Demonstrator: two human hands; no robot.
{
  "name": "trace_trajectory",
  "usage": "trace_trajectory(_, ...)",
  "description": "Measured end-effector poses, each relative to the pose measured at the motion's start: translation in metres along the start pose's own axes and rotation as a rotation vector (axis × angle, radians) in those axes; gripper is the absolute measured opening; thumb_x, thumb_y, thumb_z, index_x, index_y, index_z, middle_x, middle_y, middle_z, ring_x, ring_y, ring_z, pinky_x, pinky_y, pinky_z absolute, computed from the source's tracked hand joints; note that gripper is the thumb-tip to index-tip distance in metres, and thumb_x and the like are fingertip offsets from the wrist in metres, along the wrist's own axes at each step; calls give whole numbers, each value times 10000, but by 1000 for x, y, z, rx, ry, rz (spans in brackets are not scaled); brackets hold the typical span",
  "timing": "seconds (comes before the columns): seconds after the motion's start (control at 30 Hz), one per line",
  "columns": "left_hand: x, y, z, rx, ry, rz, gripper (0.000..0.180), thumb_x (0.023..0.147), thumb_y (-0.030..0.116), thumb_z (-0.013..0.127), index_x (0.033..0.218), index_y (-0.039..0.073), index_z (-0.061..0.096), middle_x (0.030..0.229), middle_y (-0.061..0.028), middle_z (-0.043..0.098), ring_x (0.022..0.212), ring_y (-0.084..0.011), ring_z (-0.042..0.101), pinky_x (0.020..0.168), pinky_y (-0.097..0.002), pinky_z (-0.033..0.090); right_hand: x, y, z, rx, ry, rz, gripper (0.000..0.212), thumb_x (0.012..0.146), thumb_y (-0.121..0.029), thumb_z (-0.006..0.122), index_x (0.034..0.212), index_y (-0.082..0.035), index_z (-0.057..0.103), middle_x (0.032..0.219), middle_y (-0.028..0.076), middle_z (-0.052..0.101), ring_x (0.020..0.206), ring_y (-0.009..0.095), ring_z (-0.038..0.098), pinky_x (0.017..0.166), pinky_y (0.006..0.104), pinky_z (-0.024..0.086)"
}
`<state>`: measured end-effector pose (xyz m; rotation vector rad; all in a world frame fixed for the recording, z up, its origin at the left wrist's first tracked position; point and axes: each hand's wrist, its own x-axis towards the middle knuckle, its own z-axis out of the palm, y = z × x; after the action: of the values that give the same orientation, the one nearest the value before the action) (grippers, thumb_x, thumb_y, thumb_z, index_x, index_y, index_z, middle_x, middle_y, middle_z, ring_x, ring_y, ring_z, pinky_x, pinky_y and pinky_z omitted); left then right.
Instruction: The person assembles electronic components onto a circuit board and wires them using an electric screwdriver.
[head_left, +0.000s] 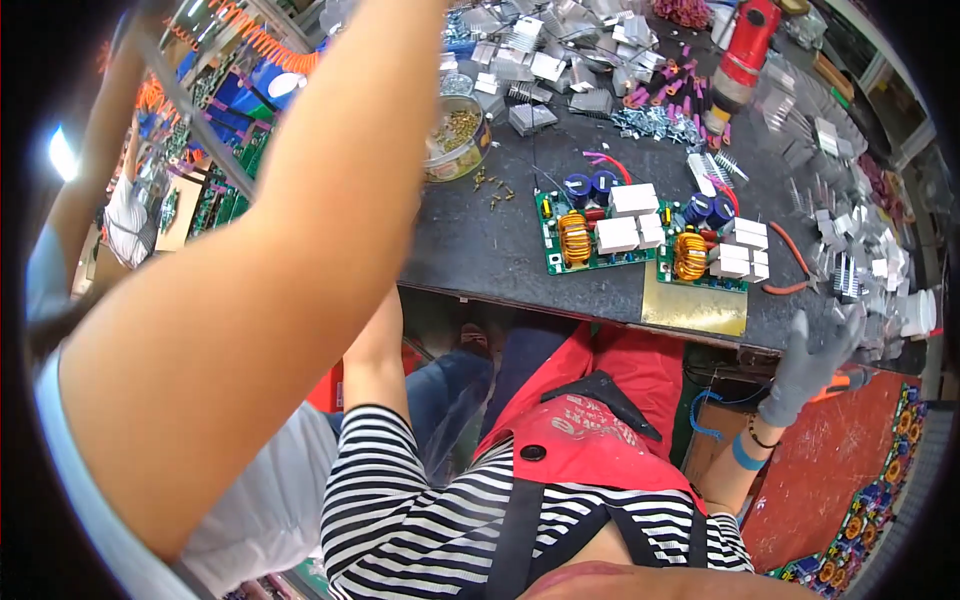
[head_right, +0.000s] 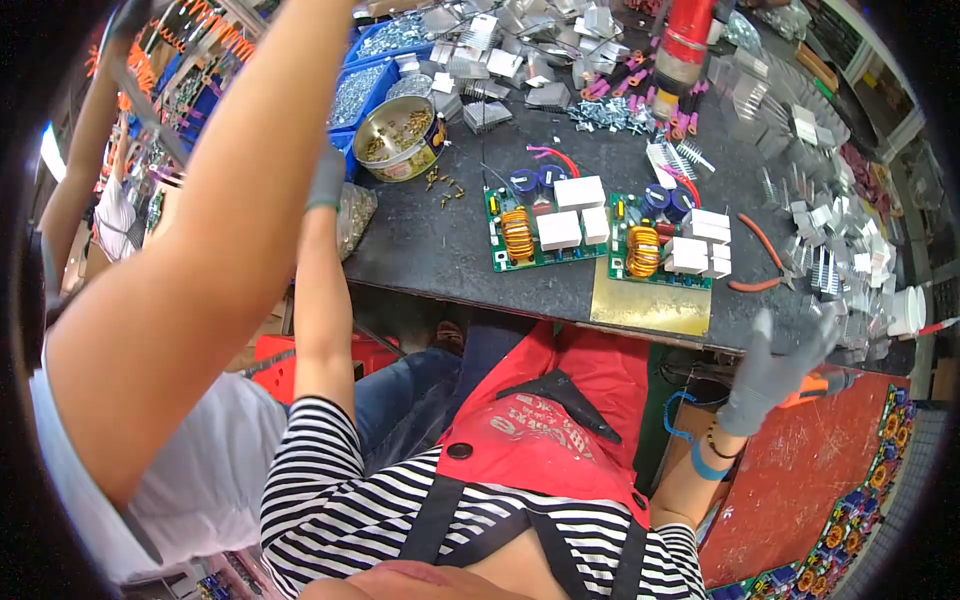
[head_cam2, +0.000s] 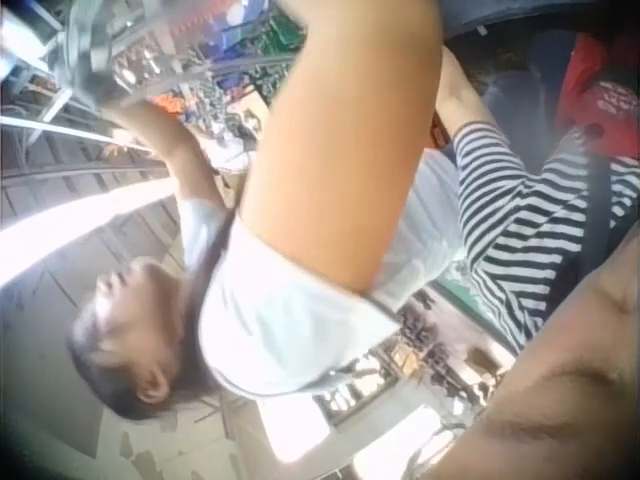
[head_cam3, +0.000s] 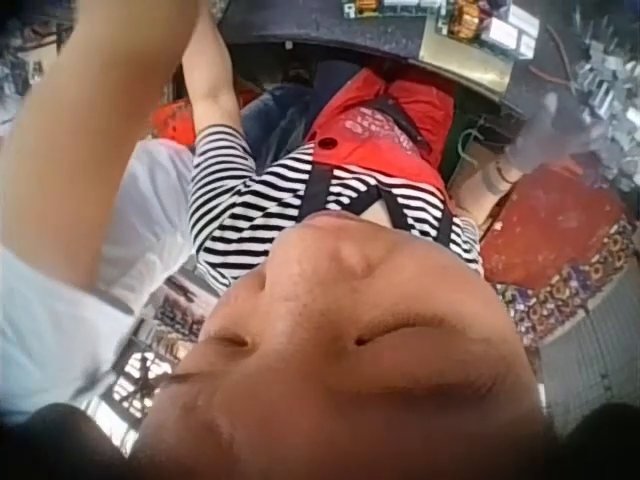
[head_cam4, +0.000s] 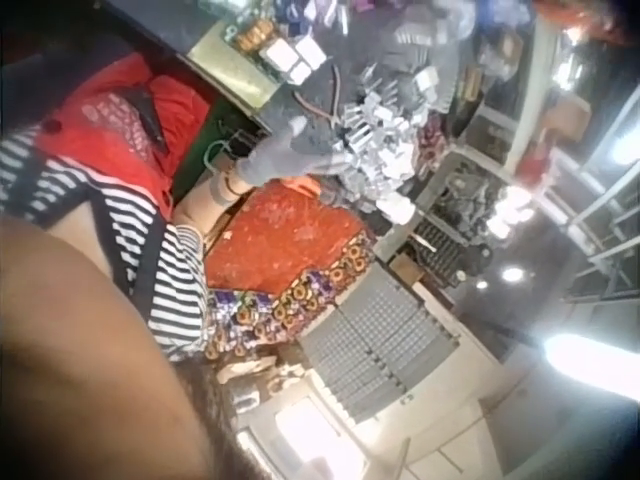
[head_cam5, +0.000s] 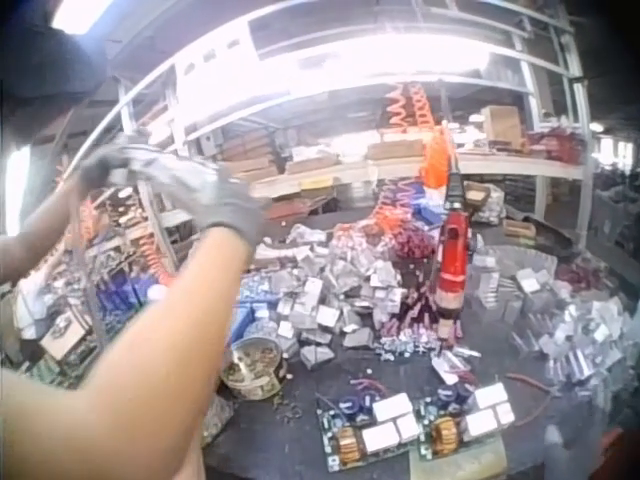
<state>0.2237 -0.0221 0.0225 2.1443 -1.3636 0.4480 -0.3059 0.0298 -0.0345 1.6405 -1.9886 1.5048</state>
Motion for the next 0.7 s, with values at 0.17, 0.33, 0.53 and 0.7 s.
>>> trace_trajectory(0.17, 75, 103, 63, 97, -142, 301, 425, 866, 407, 573, 1231, 190, 558, 1295, -79, 468, 1222, -276, 387, 923, -474, 400, -2, -57, 15, -63, -151, -58, 762, 756, -88, 720, 1444, -69, 392, 1503, 216, 323, 1417, 372, 294, 1144, 458, 269)
trace_trajectory(0.33, 208, 195, 129, 264, -290, 572, 635, 867, 612, 490, 1404, 279, 433, 1519, -60, 254, 1410, -347, 153, 1031, -629, 306, 3, -87, 14, 103, -247, -110, 772, 729, -46, 718, 1434, -66, 404, 1497, 204, 325, 1394, 374, 339, 1119, 441, 314)
trace_trajectory(0.53, 146, 309, 133, 551, -478, 907, 470, 953, 514, 423, 1416, 439, 430, 1585, -11, 256, 1449, -340, 234, 1062, -608, 348, 19, -78, 10, 37, -235, -202, 749, 722, -46, 739, 1403, -34, 430, 1473, 229, 353, 1366, 394, 377, 1096, 424, 344)
trace_trajectory(0.7, 211, 187, 194, 421, -390, 1169, 562, 961, 517, 401, 1442, 230, 453, 1537, -69, 359, 1416, -328, 306, 1042, -597, 375, 12, -114, 15, 238, -431, -356, 704, 737, -65, 738, 1376, -11, 449, 1458, 249, 361, 1342, 409, 399, 1059, 443, 385)
